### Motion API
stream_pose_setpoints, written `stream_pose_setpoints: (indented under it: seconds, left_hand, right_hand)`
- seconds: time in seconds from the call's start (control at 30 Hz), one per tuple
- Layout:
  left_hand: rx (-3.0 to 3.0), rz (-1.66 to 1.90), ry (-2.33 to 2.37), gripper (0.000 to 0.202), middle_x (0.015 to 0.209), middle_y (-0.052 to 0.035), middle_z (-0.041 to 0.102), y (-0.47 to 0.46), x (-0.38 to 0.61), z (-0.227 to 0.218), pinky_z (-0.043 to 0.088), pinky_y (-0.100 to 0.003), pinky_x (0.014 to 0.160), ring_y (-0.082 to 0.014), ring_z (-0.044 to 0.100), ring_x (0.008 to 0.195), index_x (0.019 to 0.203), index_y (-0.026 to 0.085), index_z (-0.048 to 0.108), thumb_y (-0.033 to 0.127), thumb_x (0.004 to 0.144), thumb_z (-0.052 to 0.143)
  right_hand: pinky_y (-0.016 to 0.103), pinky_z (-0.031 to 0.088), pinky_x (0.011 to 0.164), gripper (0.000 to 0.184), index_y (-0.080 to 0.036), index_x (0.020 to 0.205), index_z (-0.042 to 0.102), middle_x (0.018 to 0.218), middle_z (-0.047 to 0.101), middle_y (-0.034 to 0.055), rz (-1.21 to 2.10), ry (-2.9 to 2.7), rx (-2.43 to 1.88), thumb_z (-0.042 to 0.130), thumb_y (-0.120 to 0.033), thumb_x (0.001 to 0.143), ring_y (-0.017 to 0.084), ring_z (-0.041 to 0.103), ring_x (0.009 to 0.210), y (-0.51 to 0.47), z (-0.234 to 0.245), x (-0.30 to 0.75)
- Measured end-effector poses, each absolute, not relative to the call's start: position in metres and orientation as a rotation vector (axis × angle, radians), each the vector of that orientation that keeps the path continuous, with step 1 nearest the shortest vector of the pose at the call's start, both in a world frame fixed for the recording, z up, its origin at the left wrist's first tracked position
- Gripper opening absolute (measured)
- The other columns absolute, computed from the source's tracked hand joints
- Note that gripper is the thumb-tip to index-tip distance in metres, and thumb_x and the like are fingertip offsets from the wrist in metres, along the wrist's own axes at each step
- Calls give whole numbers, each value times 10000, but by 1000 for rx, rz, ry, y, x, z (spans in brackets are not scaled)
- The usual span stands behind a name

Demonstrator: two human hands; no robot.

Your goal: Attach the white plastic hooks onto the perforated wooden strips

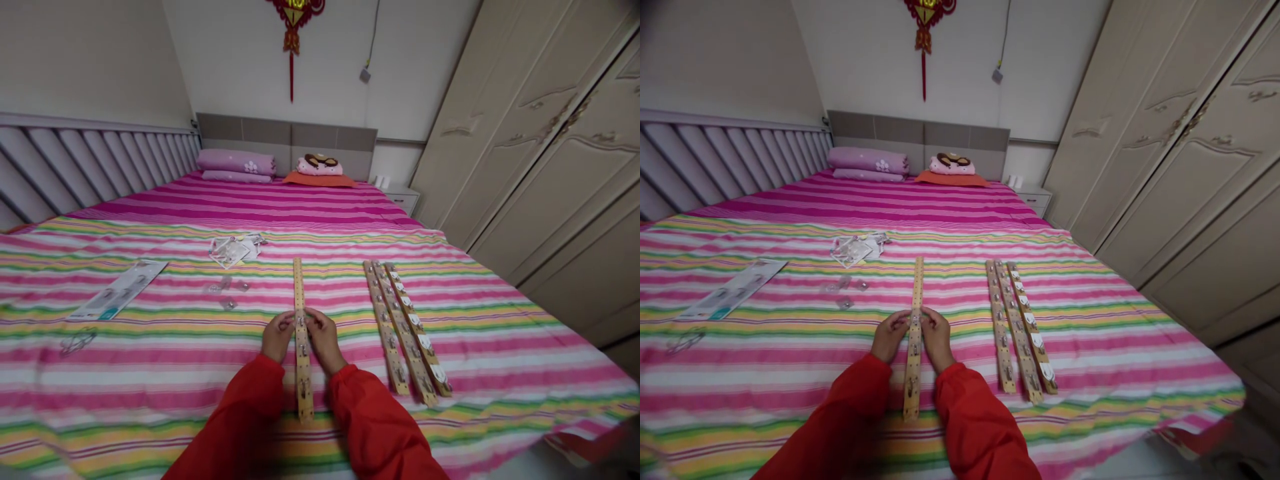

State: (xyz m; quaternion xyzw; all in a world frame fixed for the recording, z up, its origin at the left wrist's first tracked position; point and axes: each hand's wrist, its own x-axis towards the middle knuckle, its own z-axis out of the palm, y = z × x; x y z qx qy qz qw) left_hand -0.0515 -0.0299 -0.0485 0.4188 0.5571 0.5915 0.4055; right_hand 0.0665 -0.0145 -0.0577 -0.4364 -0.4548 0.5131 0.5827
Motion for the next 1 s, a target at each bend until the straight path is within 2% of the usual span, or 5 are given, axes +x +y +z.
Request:
stream_pose_setpoints:
  seconds: [0.13, 0.43, 0.67, 0.8, 1.0]
  left_hand:
    - [1185, 1506, 1453, 221, 760, -40, 684, -33, -54, -51, 490, -320, 734, -189, 616, 753, 754, 209, 738, 348, 590, 684]
    - [1478, 1377, 1479, 262, 738, -40, 648, -32, -60, -56, 469, -347, 783, -203, 593, 778, 899, 250, 750, 358, 706, 611]
    - [1567, 1291, 1458, 334, 748, -38, 603, -25, -61, -60, 451, -357, 826, -213, 559, 819, 1021, 241, 715, 323, 740, 553]
    - [1524, 1257, 1457, 352, 758, -32, 590, -21, -62, -60, 437, -346, 837, -208, 549, 821, 1019, 227, 712, 307, 706, 573]
    - [1384, 1248, 1408, 468, 647, 24, 520, -18, -66, -59, 428, -292, 686, -155, 489, 654, 1083, 188, 679, 368, 653, 635]
  right_hand:
    - [328, 492, 712, 195, -226, 847, 752, 779, 700, 35, 997, -1225, -1089, 612, -244, 712, 201, 613, 739, -19, -56, 68]
    - [312, 465, 697, 300, -251, 992, 739, 731, 633, 46, 850, -1482, -1106, 515, -174, 807, 197, 576, 718, -20, -57, 70]
    - [312, 454, 694, 387, -224, 1125, 680, 730, 570, 47, 774, -1617, -1190, 453, -131, 825, 191, 534, 693, -12, -68, 68]
    - [316, 456, 735, 404, -227, 1147, 665, 759, 594, 50, 818, -1651, -1219, 453, -128, 818, 198, 553, 733, -8, -67, 70]
    - [327, 455, 828, 381, -253, 1144, 659, 928, 685, 42, 932, -1558, -1124, 472, -194, 818, 215, 597, 879, -7, -63, 75]
